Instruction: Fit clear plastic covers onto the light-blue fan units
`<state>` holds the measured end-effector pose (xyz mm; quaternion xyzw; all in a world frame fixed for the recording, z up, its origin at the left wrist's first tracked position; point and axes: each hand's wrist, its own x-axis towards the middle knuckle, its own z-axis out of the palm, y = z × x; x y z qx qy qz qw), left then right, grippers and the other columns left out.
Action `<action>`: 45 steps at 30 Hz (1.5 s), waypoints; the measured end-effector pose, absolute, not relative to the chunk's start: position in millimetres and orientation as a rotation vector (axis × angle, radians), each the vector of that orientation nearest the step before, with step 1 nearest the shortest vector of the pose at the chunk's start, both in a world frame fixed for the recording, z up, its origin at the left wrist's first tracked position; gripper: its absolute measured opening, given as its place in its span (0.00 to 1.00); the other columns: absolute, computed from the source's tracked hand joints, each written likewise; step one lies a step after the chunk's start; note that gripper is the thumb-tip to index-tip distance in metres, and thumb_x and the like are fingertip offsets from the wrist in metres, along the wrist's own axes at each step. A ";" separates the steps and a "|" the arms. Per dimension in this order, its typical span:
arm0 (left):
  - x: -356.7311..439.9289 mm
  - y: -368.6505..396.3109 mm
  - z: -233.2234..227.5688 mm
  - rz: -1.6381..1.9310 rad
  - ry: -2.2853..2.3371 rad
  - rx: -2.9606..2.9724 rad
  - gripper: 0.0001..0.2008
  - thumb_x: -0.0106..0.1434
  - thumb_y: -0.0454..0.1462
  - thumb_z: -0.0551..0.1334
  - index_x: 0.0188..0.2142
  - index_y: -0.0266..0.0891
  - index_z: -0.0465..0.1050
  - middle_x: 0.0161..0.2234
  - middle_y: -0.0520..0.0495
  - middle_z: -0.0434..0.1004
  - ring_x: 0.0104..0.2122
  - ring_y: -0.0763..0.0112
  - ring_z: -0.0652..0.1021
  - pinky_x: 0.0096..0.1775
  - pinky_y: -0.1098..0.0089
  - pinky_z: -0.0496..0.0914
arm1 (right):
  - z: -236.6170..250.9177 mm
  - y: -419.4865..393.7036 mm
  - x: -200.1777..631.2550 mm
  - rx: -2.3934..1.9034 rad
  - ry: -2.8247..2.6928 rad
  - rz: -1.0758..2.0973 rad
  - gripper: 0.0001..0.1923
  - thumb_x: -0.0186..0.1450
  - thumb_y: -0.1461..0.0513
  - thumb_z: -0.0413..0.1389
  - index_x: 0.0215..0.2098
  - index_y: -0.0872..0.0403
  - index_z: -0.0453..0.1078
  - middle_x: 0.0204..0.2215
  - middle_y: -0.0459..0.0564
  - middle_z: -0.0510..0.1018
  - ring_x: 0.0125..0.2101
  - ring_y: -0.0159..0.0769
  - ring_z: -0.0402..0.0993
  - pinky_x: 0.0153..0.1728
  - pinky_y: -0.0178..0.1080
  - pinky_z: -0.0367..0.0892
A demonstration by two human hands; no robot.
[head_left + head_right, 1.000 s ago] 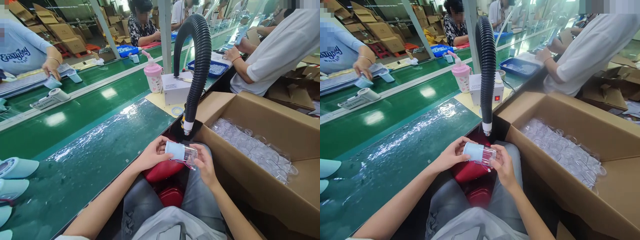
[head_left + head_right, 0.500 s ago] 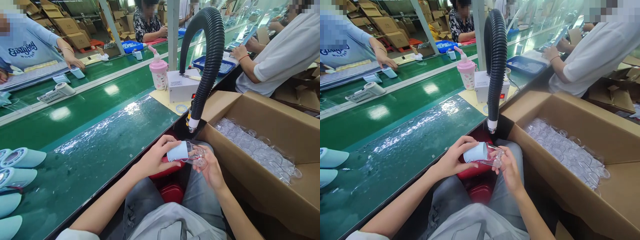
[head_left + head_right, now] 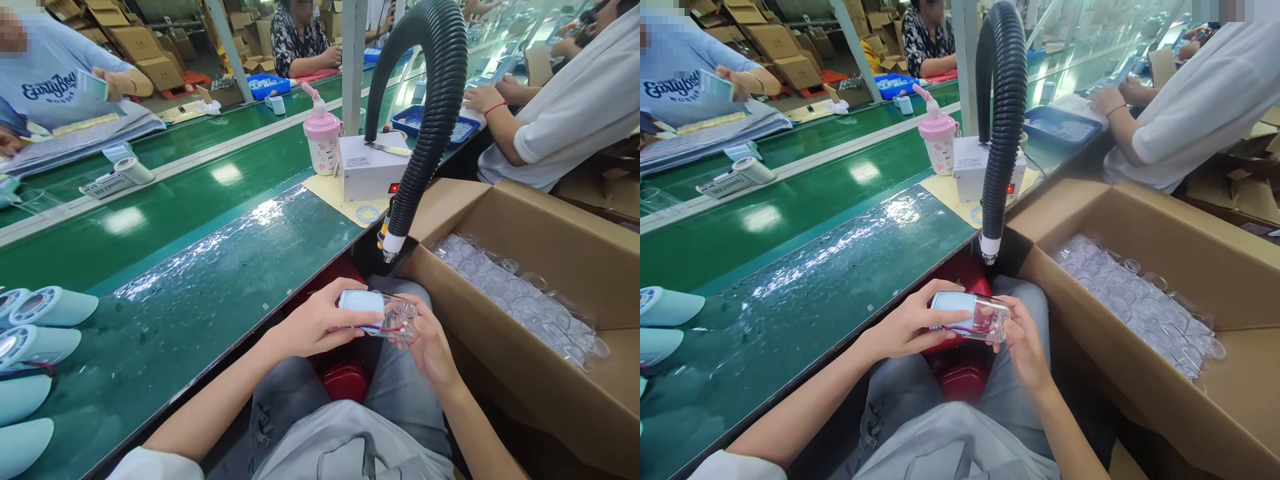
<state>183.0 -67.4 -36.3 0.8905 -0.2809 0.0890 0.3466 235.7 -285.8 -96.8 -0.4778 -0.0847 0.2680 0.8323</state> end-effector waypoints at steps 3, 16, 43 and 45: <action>180.1 -68.5 -33.8 0.254 -0.753 2.288 0.14 0.67 0.38 0.57 0.49 0.44 0.77 0.54 0.38 0.61 0.54 0.58 0.69 0.53 0.62 0.68 | -96.8 -287.4 236.0 -1.002 -0.202 0.580 0.19 0.60 0.50 0.62 0.46 0.49 0.72 0.37 0.47 0.80 0.24 0.28 0.71 0.20 0.28 0.67; 171.7 -73.4 -33.5 0.153 -0.576 2.057 0.37 0.60 0.39 0.67 0.65 0.51 0.53 0.67 0.38 0.50 0.63 0.52 0.62 0.60 0.53 0.63 | -85.8 -301.6 236.6 -1.158 -0.468 0.586 0.22 0.63 0.52 0.61 0.54 0.41 0.69 0.45 0.46 0.76 0.38 0.32 0.73 0.36 0.30 0.73; 155.7 -80.6 -47.4 -0.096 -0.117 1.714 0.29 0.58 0.37 0.68 0.57 0.39 0.64 0.57 0.37 0.68 0.53 0.60 0.74 0.53 0.59 0.71 | -61.6 -307.0 229.9 -2.161 -1.191 -0.001 0.08 0.67 0.64 0.54 0.35 0.50 0.75 0.53 0.58 0.67 0.47 0.53 0.68 0.39 0.54 0.72; 155.6 -77.7 -48.2 -0.072 -0.180 1.807 0.29 0.58 0.37 0.68 0.58 0.40 0.64 0.57 0.37 0.68 0.54 0.60 0.73 0.54 0.59 0.70 | -59.7 -307.1 231.5 -2.106 -1.161 0.048 0.07 0.65 0.64 0.56 0.31 0.50 0.76 0.49 0.56 0.69 0.45 0.50 0.69 0.39 0.52 0.73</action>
